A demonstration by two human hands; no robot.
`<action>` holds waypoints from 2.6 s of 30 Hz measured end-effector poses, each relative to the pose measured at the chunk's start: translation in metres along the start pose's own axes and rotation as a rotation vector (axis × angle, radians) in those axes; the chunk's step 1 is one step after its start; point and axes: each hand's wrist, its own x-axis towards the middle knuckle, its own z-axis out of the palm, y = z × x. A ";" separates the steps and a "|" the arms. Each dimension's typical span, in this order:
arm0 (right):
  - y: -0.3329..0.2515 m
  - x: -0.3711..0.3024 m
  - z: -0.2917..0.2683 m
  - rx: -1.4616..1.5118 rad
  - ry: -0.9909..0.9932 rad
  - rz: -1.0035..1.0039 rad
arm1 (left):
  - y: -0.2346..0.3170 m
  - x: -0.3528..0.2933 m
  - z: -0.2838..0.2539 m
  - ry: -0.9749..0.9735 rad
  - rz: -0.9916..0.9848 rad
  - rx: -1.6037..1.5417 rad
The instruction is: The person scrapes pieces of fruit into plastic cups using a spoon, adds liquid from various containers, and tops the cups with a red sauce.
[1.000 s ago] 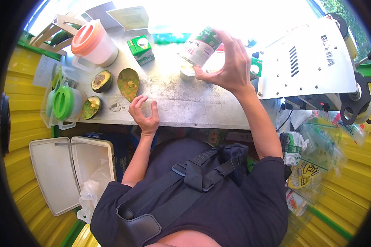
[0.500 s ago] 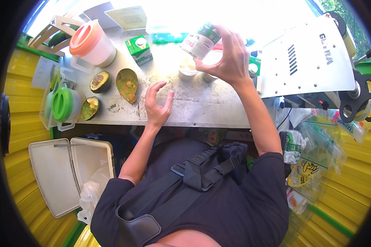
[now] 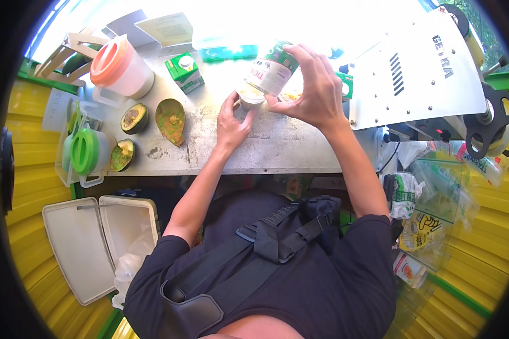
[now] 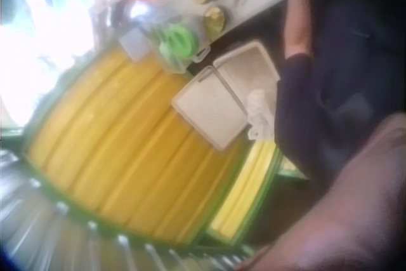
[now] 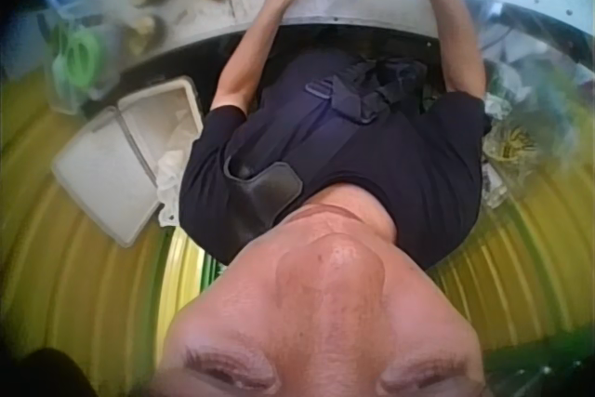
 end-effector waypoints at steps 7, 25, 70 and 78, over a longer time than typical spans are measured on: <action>-0.009 0.002 0.015 0.086 0.027 0.062 | 0.003 0.001 0.002 -0.026 -0.020 -0.034; 0.046 -0.008 -0.040 0.049 0.167 0.163 | 0.012 -0.001 -0.005 -0.051 -0.136 -0.114; 0.046 -0.047 -0.033 -0.032 0.152 0.170 | 0.018 -0.038 -0.050 0.020 -0.202 -0.097; 0.050 -0.043 -0.038 -0.133 0.048 0.156 | 0.021 -0.035 -0.049 0.052 -0.166 -0.122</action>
